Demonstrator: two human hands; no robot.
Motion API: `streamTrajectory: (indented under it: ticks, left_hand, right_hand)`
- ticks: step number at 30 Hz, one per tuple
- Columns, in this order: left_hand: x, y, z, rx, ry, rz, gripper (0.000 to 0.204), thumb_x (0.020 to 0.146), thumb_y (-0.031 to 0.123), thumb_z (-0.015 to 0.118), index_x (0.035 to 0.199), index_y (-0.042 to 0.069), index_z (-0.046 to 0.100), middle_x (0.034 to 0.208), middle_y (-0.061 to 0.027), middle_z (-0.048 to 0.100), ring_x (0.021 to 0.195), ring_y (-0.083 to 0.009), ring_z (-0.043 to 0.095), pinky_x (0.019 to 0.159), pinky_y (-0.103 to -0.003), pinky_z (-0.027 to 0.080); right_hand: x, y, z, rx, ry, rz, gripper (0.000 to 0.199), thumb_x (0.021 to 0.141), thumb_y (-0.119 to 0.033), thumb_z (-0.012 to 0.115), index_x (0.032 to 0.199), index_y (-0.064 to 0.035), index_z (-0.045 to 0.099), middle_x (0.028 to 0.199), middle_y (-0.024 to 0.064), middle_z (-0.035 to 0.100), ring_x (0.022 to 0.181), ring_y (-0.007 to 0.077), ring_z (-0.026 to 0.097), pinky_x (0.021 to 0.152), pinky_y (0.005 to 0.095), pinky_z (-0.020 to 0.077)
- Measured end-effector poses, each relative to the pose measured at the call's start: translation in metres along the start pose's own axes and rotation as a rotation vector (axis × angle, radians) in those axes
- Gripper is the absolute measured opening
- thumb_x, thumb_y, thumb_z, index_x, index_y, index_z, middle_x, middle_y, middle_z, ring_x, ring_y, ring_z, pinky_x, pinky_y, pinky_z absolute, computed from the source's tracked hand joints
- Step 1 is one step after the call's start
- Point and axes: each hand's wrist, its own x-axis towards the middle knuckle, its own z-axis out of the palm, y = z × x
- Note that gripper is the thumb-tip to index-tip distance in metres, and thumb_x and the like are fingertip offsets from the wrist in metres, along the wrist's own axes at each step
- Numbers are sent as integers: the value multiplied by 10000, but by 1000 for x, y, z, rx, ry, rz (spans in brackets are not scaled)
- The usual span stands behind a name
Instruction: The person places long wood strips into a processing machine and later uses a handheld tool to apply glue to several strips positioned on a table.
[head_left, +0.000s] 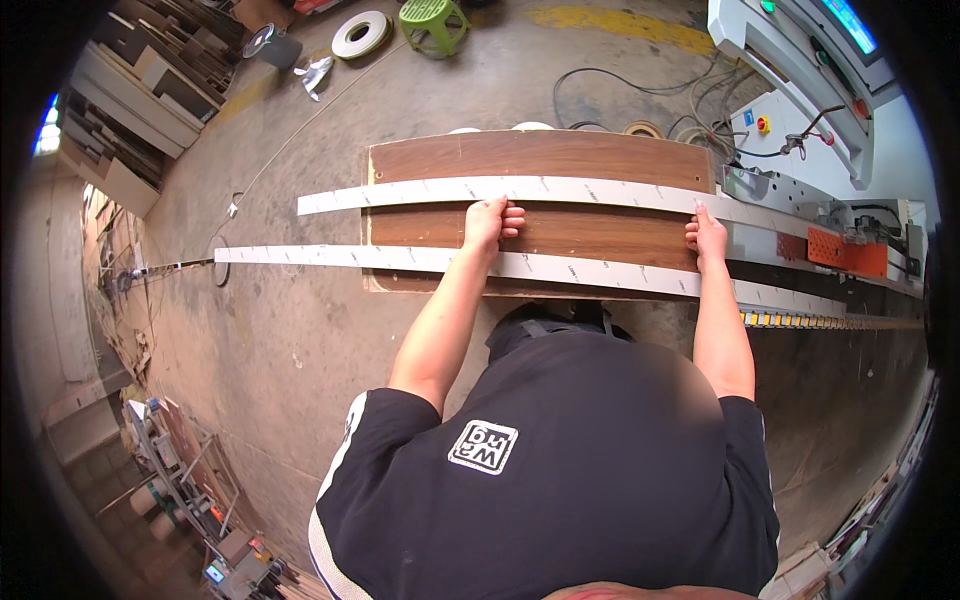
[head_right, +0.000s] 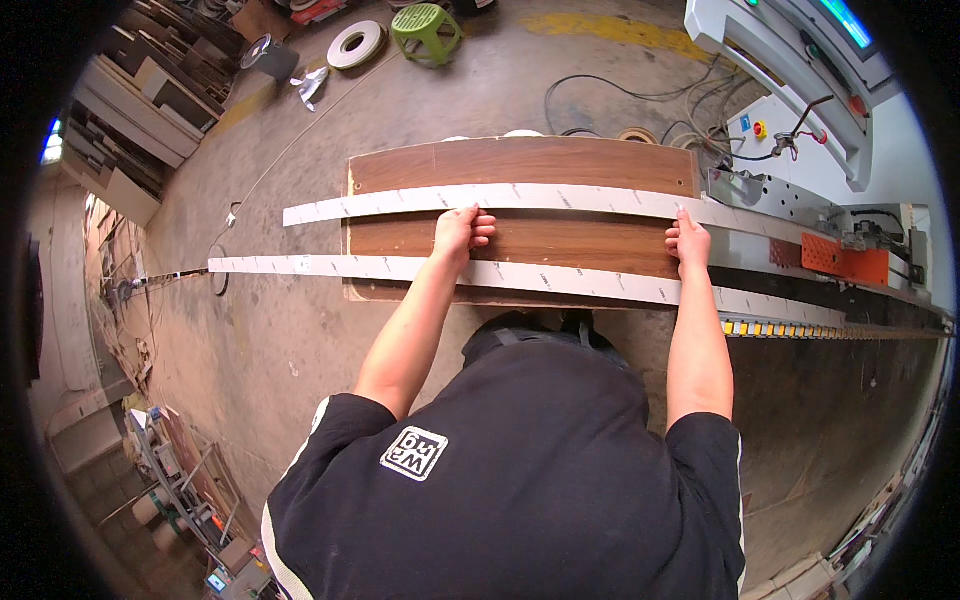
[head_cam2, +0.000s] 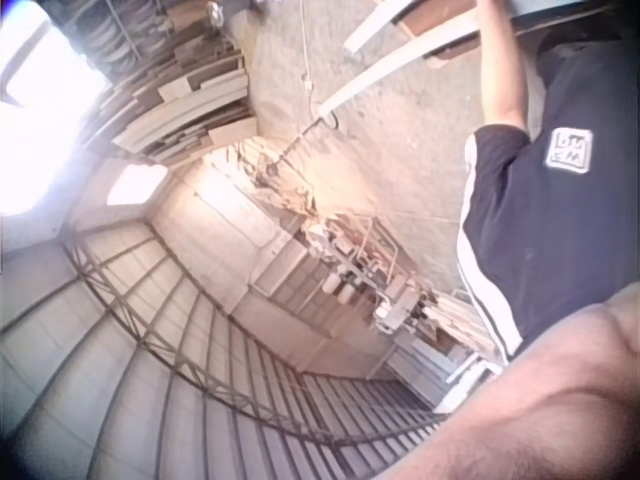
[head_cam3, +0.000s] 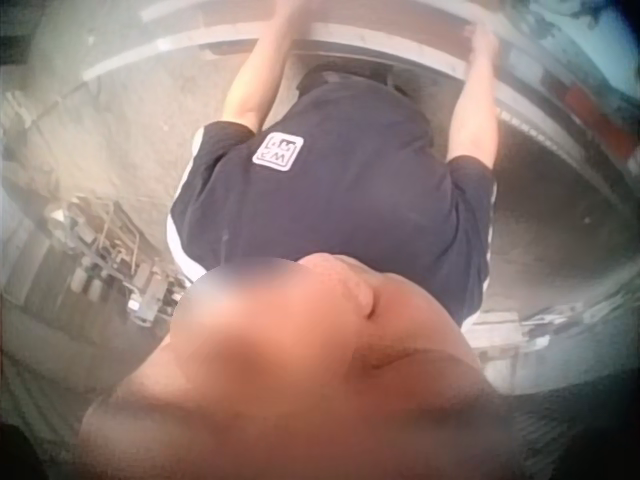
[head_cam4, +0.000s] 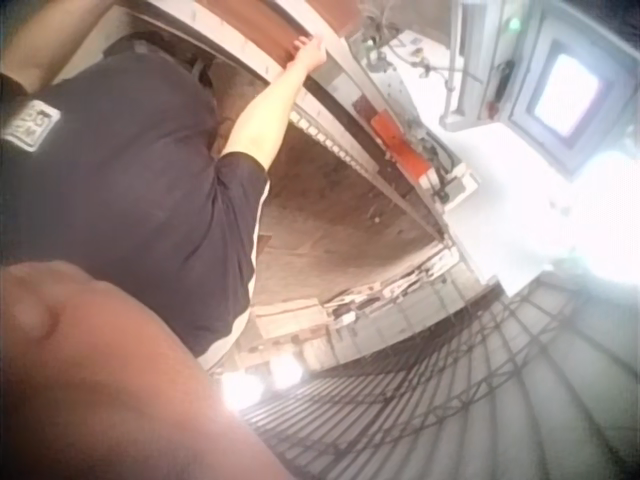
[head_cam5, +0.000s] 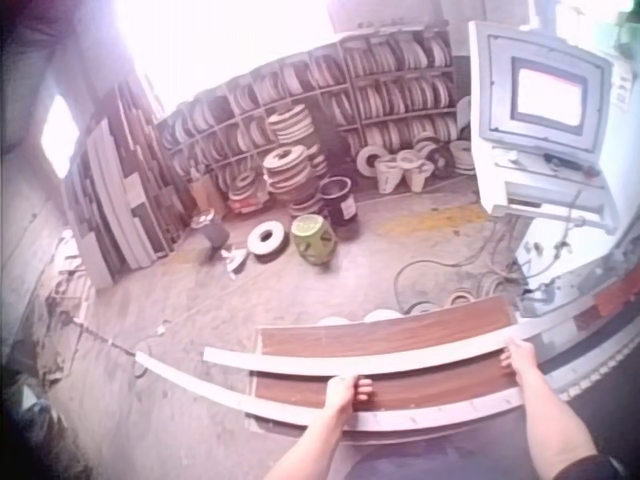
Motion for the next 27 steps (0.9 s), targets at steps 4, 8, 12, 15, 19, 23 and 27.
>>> streamTrajectory:
  ticks: [4, 8, 12, 15, 19, 23, 27]
  left_hand:
    - [0, -1, 0, -15, -6, -3, 287, 1098, 243, 540, 1031, -11, 658, 904, -126, 743, 678, -157, 693, 521, -263, 548]
    - [2, -2, 0, -22, -13, -6, 288, 1097, 248, 544, 1016, -5, 658, 895, -125, 740, 669, -157, 688, 516, -267, 541]
    - [1, -2, -1, -11, -15, -7, 294, 1096, 253, 546, 1009, -4, 660, 894, -125, 739, 668, -157, 685, 519, -268, 539]
    - [0, -1, -1, -1, -10, -7, 298, 1094, 258, 548, 1010, -5, 661, 893, -124, 738, 669, -157, 686, 524, -267, 539]
    - [1, -4, -3, 19, -29, 4, 293, 1092, 247, 548, 1038, -19, 658, 900, -130, 742, 674, -163, 700, 529, -267, 548]
    - [-2, -4, 0, 54, -38, 37, 283, 1078, 223, 561, 1092, -40, 662, 904, -133, 747, 692, -158, 709, 547, -264, 555]
    - [-4, -6, -2, 40, -30, 26, 213, 1039, 184, 621, 1072, -20, 674, 892, -118, 743, 683, -161, 705, 559, -267, 562]
  right_hand:
    - [0, -2, -1, -21, 5, 8, 462, 1003, -476, 692, 939, -26, 611, 698, 37, 617, 494, 86, 509, 443, 246, 384]
    - [1, -1, -1, 15, -8, 9, 441, 1006, -457, 696, 922, -35, 597, 688, 31, 608, 476, 80, 486, 431, 241, 361]
    - [0, 0, 0, 4, 0, 5, 438, 997, -466, 705, 916, -49, 600, 689, 19, 602, 471, 71, 472, 431, 230, 349]
    - [0, 1, 0, 12, -1, 10, 431, 993, -473, 708, 910, -62, 609, 694, 9, 603, 474, 61, 466, 435, 220, 345]
    - [0, 1, 1, 27, 2, -1, 462, 993, -470, 711, 929, -26, 601, 688, 30, 600, 466, 78, 464, 432, 236, 349]
    - [-1, 3, 1, -5, 30, -21, 385, 1005, -446, 695, 892, -82, 643, 676, -3, 608, 483, 44, 484, 417, 206, 330]
    - [-1, 2, 4, 45, -5, 7, 374, 998, -445, 702, 929, -80, 660, 710, 18, 629, 504, 59, 516, 432, 221, 353]
